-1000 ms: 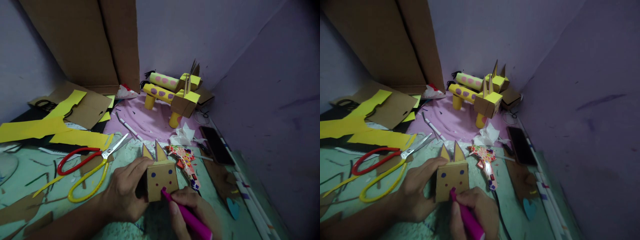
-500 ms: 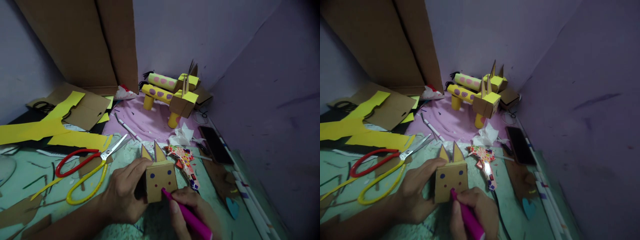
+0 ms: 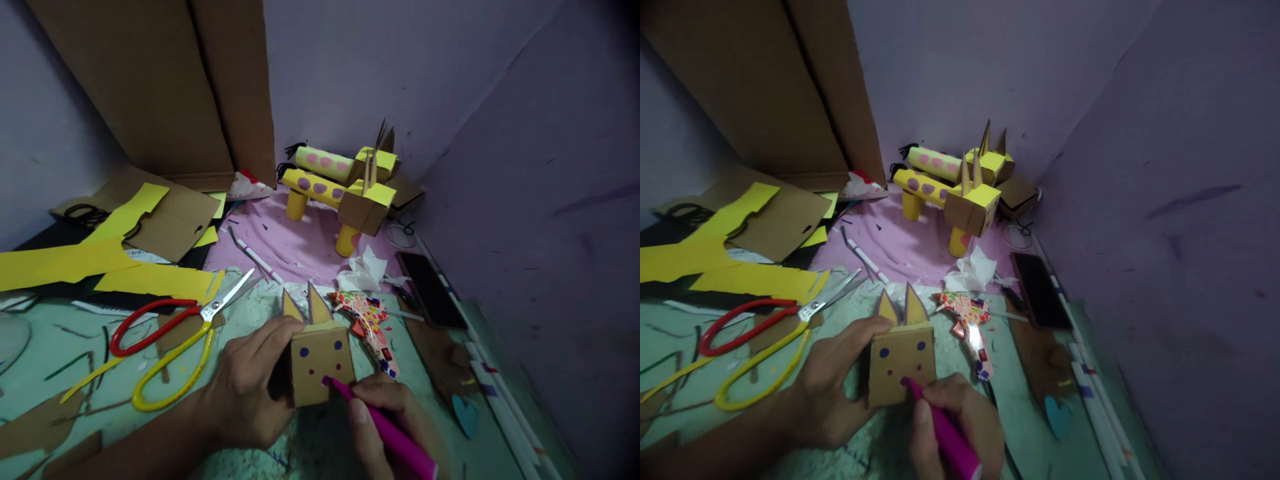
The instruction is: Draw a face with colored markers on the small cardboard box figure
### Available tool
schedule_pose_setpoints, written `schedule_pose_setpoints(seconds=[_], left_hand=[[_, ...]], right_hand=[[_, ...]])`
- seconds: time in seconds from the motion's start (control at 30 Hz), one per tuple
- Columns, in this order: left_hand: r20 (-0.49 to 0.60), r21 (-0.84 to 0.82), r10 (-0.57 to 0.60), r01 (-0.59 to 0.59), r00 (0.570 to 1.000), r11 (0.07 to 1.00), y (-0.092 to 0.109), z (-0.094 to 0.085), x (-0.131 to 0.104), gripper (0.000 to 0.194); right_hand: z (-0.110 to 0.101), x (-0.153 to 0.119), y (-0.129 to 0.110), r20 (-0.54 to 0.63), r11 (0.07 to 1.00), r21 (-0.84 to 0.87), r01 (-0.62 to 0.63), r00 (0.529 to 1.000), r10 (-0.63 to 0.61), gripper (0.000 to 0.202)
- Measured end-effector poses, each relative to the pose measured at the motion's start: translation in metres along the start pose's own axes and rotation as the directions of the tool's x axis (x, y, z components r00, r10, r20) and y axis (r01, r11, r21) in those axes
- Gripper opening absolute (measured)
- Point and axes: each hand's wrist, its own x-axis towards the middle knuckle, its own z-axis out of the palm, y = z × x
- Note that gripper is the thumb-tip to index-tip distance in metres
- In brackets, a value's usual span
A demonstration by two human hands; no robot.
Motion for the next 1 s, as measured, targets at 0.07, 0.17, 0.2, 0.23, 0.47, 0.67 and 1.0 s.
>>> schedule_pose_setpoints(seconds=[0.07,0.17,0.2,0.23,0.47,0.67,1.0], left_hand=[[-0.003,-0.010,0.003,-0.003,1.000,1.000,-0.0005,0.0002,-0.0002,0.066],[0.002,-0.019,0.002,-0.002,1.000,1.000,-0.0015,0.0004,-0.0006,0.066],[0.003,-0.021,0.005,-0.005,1.000,1.000,-0.0017,0.0005,-0.0007,0.066],[0.002,-0.023,0.009,-0.009,1.000,1.000,-0.0019,0.0005,-0.0009,0.066],[-0.005,-0.025,0.010,-0.011,1.000,1.000,-0.0020,0.0010,-0.0023,0.065],[-0.007,-0.027,0.012,-0.012,1.000,1.000,-0.0018,0.0015,-0.0013,0.063],[-0.010,-0.010,0.004,-0.004,1.000,1.000,-0.0011,0.0011,-0.0017,0.060]], right_hand=[[0.0015,0.0003,-0.0003,-0.025,0.999,0.036,-0.005,1.000,0.006,0.011],[0.0028,0.0006,-0.0026,-0.028,0.999,0.044,-0.020,0.999,0.021,0.011],[0.0028,0.0006,-0.0036,-0.025,0.999,0.036,-0.029,0.999,0.030,0.010],[0.0025,0.0005,-0.0044,-0.020,0.999,0.023,-0.037,0.999,0.037,0.010],[-0.0022,0.0022,-0.0046,0.019,0.998,-0.063,0.007,1.000,-0.006,0.008],[-0.0031,0.0020,-0.0027,0.057,0.998,-0.050,0.027,0.998,-0.024,0.008],[-0.0056,-0.0007,0.0007,0.108,0.995,-0.071,0.075,0.992,-0.067,0.009]])
